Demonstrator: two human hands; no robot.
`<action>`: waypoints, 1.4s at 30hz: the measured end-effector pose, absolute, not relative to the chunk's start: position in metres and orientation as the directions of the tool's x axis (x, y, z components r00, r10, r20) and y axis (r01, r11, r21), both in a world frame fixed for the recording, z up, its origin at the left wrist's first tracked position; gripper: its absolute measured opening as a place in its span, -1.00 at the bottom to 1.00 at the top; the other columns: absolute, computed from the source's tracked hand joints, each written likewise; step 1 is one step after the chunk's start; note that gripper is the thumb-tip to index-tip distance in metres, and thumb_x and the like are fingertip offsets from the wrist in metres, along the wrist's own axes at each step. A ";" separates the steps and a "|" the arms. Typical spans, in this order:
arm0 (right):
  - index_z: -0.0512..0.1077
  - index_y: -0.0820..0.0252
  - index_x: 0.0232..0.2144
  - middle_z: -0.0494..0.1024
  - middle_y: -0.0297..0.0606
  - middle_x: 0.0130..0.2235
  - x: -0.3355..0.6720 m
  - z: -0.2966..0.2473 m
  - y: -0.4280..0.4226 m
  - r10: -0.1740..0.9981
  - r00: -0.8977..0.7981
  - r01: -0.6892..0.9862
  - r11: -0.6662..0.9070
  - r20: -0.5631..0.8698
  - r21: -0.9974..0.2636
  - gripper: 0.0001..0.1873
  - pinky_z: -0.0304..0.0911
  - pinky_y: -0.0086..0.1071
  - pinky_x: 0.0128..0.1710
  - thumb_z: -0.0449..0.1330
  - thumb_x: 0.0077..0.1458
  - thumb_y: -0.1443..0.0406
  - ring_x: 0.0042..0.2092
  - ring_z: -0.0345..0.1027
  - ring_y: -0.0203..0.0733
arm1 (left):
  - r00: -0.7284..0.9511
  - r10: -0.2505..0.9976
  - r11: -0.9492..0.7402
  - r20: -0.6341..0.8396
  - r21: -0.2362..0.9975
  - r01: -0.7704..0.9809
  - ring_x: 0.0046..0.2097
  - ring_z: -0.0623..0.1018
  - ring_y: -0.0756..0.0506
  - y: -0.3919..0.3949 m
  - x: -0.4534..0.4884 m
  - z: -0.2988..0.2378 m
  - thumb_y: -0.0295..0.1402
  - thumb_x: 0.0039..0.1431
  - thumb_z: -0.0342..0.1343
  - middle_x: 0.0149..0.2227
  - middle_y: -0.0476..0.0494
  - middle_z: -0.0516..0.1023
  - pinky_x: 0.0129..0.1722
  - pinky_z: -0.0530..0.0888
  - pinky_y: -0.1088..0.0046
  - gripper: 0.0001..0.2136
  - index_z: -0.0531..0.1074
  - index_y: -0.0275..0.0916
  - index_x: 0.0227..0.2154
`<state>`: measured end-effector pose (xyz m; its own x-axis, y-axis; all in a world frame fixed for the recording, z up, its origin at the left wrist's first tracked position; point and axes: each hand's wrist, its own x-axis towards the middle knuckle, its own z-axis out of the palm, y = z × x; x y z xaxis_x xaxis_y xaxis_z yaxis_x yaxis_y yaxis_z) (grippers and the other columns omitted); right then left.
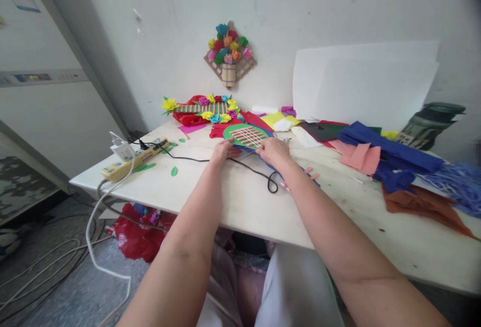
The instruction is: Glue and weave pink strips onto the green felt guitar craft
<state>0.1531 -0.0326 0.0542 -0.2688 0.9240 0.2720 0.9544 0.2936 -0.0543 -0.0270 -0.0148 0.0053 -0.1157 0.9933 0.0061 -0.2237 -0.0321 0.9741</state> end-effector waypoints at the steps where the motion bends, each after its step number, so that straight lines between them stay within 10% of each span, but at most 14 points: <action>1: 0.51 0.10 -0.26 0.53 -0.17 -0.17 0.153 0.054 -0.032 0.925 -0.262 0.956 0.287 0.274 -0.054 -0.69 0.21 -0.34 -0.19 0.04 0.07 0.14 -0.15 0.37 -0.11 | -0.113 0.994 -0.041 0.014 0.970 -0.239 -0.41 0.58 -0.15 -0.015 -0.027 0.005 -0.48 -0.06 -0.03 -0.49 -0.22 0.56 -0.31 0.50 0.32 -0.43 0.19 -0.46 0.10; 42: 0.49 0.13 -0.45 0.55 -0.24 -0.31 0.159 0.052 -0.020 0.901 -0.314 0.916 0.370 0.301 -0.153 -0.75 0.20 -0.39 -0.30 0.14 -0.04 0.10 -0.26 0.37 -0.18 | -0.181 0.983 -0.008 -0.028 0.981 -0.192 -0.37 0.58 -0.15 -0.013 -0.022 0.007 -0.54 -0.16 -0.11 -0.55 -0.15 0.54 -0.29 0.49 0.32 -0.55 0.37 -0.39 -0.12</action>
<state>0.1590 -0.0204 0.0518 -0.3137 0.9006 0.3009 0.9162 0.3702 -0.1530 -0.0215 -0.0125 0.0071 -0.1809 0.9831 -0.0277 -0.1915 -0.0076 0.9815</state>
